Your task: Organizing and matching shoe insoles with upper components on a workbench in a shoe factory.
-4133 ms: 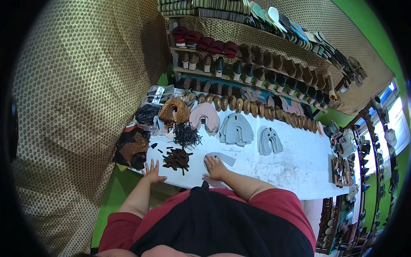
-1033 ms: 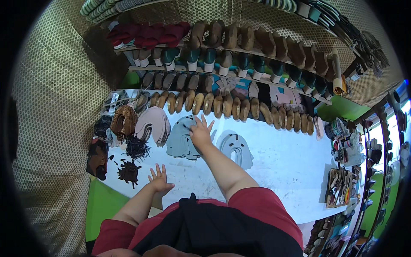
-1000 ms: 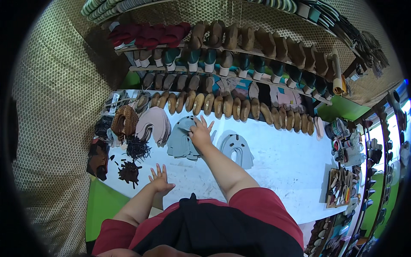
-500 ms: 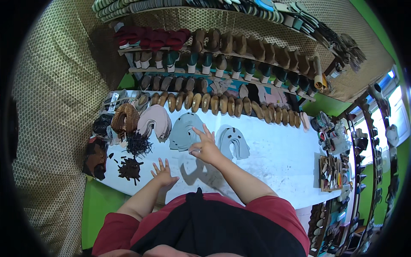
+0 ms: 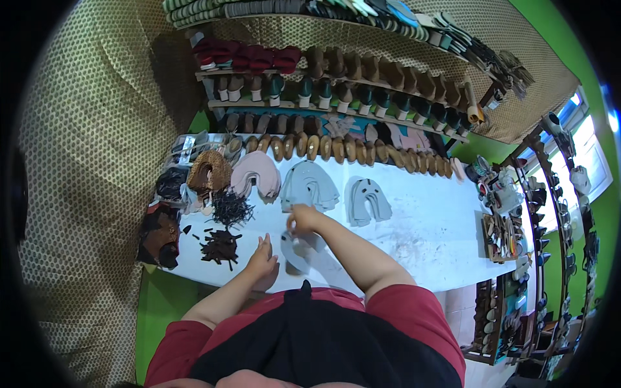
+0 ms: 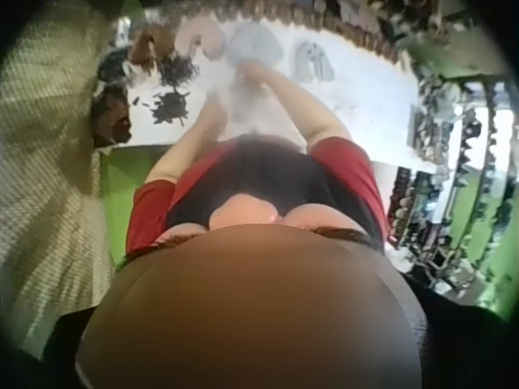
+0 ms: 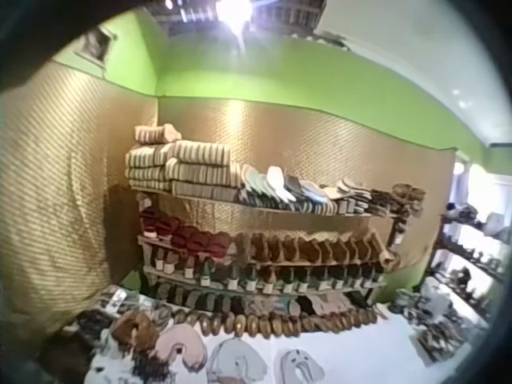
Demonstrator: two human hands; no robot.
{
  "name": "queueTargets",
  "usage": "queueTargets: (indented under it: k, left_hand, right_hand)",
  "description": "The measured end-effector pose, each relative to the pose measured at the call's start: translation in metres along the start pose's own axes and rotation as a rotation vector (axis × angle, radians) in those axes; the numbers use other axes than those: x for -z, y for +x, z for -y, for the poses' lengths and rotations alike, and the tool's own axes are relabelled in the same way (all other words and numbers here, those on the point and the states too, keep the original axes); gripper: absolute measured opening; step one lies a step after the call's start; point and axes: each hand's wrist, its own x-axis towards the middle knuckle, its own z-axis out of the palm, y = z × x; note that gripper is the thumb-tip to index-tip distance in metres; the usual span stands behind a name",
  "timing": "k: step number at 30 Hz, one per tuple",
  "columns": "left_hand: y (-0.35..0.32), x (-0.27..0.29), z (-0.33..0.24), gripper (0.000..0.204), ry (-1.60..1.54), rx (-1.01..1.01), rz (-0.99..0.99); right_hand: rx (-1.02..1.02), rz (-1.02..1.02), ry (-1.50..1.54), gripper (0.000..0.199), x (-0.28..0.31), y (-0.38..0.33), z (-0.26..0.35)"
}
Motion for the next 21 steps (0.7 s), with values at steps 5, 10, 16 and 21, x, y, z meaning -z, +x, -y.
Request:
queueTargets:
  k: [5,10,16,21]
  left_hand:
    - [-0.055,0.069,0.028,0.080,0.359,-0.392,-0.226]
    - [-0.086,0.133,0.100,0.080,0.400,-0.191,-0.628]
    - [-0.097,0.176,0.159,0.079,0.520,-0.021,-0.601]
    - [-0.096,0.177,0.161,0.076,0.584,0.013,-0.441]
  right_hand:
    - [-0.125,-0.487,0.101,0.052,-0.056,0.040,0.040]
    - [-0.135,-0.506,-0.231,0.073,-0.129,0.022,0.076]
    - [-0.163,-0.295,-0.291,0.074,-0.140,0.009,0.082]
    - [-0.190,-0.273,-0.297,0.074,-0.142,0.018,0.079]
